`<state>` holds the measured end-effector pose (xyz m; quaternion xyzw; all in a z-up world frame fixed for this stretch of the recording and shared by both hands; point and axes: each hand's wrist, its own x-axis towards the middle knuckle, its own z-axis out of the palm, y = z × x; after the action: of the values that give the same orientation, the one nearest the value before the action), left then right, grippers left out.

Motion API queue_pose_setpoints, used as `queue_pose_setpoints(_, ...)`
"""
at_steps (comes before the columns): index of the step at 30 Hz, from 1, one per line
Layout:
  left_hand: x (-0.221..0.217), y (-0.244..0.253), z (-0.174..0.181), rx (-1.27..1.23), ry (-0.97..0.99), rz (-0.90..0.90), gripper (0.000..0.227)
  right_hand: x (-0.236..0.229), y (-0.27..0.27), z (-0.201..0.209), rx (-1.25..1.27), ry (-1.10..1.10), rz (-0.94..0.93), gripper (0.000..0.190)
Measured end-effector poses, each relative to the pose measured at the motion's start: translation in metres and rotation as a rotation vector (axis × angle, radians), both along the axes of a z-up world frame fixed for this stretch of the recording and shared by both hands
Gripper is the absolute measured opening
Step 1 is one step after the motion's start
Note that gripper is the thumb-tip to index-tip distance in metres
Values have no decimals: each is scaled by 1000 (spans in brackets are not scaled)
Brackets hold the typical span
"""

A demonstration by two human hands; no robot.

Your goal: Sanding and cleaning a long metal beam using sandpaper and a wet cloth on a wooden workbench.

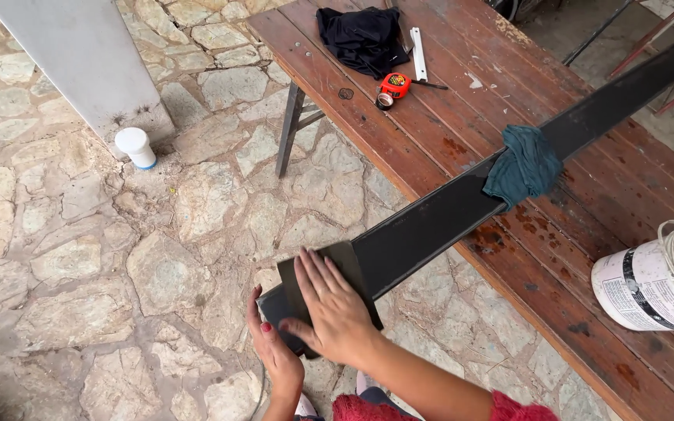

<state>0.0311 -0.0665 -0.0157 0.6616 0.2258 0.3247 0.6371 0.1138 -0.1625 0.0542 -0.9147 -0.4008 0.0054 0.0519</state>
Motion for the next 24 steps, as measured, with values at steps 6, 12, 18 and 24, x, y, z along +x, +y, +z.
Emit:
queue_pose_setpoints(6,-3,-11,-1,-27,-16,41,74,30,-39,-13,-223,-355,-56,103)
queue_pose_setpoints(12,1,-5,-5,-7,-18,62,70,-29,-38,15,40,164,306,100)
queue_pose_setpoints(18,-3,-12,-1,-62,-9,59,72,11,-73,-6,-121,56,198,103)
queue_pose_setpoints(24,-3,-15,-5,-45,-6,97,72,-10,-111,-1,-141,-209,410,112)
